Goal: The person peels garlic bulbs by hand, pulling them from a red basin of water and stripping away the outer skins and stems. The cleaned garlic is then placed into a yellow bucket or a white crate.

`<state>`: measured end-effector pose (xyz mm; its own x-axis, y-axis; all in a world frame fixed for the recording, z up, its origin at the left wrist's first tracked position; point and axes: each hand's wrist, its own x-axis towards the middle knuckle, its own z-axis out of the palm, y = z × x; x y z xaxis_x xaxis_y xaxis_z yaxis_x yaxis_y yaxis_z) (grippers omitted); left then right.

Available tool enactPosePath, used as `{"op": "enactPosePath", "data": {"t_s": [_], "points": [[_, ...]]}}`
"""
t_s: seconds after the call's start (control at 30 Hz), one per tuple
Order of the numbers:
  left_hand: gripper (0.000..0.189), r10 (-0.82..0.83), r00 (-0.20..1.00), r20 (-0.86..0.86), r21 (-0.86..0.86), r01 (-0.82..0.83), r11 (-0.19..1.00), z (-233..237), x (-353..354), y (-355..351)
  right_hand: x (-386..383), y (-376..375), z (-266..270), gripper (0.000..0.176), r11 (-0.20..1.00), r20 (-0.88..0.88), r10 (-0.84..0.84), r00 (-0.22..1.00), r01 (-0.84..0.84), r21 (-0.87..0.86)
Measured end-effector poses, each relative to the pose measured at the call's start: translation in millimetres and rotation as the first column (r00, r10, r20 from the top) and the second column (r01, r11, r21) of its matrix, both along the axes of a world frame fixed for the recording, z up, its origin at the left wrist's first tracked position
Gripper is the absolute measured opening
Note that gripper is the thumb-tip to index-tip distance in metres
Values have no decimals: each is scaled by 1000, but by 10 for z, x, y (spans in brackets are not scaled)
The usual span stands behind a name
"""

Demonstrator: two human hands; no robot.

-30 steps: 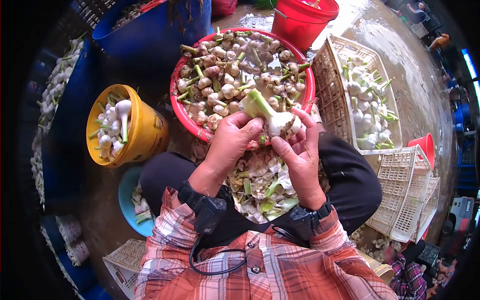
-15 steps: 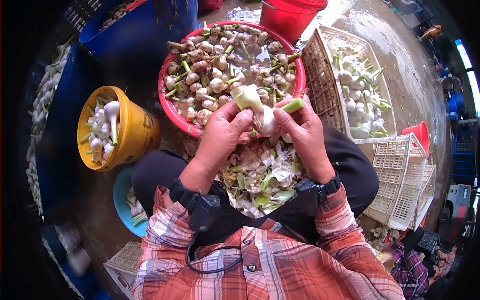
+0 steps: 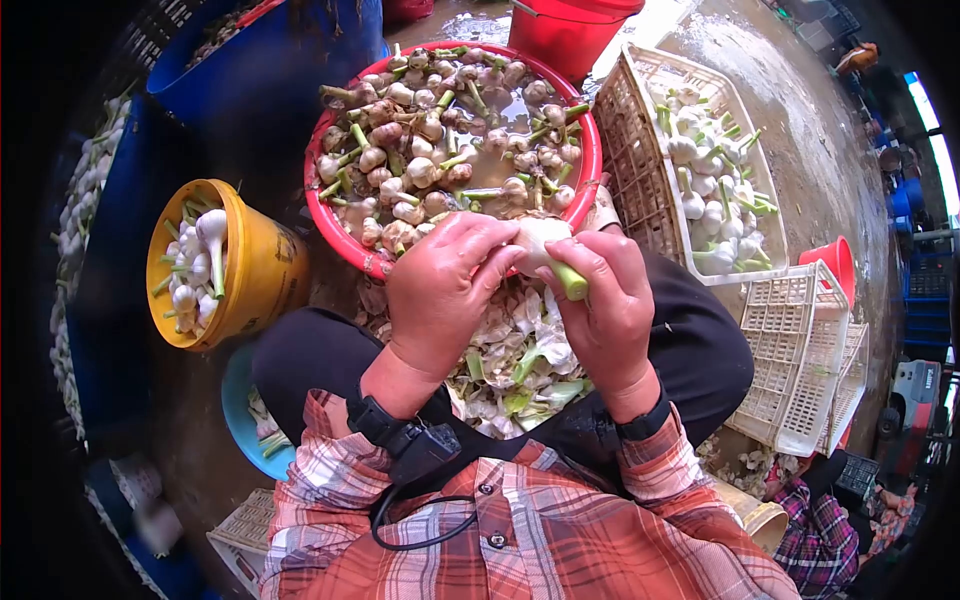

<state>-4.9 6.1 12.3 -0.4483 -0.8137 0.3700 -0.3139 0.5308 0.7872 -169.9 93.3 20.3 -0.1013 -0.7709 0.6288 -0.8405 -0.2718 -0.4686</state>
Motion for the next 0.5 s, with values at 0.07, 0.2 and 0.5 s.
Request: {"op": "enactPosePath", "data": {"t_s": [0.07,0.2,0.5], "points": [[21,51,993,105,-204,-29,979,-4,-20,32,74,-18,-12,36,1000,-43,-10,999,10,-5],[16,80,985,153,-315,-28,949,45,-18,-2,152,6,-33,33,999,9,-49,999,49,11],[40,-17,991,-134,269,53,962,65,217,-169,-155,136,55,32,988,294,87,952,-120,96]]}}
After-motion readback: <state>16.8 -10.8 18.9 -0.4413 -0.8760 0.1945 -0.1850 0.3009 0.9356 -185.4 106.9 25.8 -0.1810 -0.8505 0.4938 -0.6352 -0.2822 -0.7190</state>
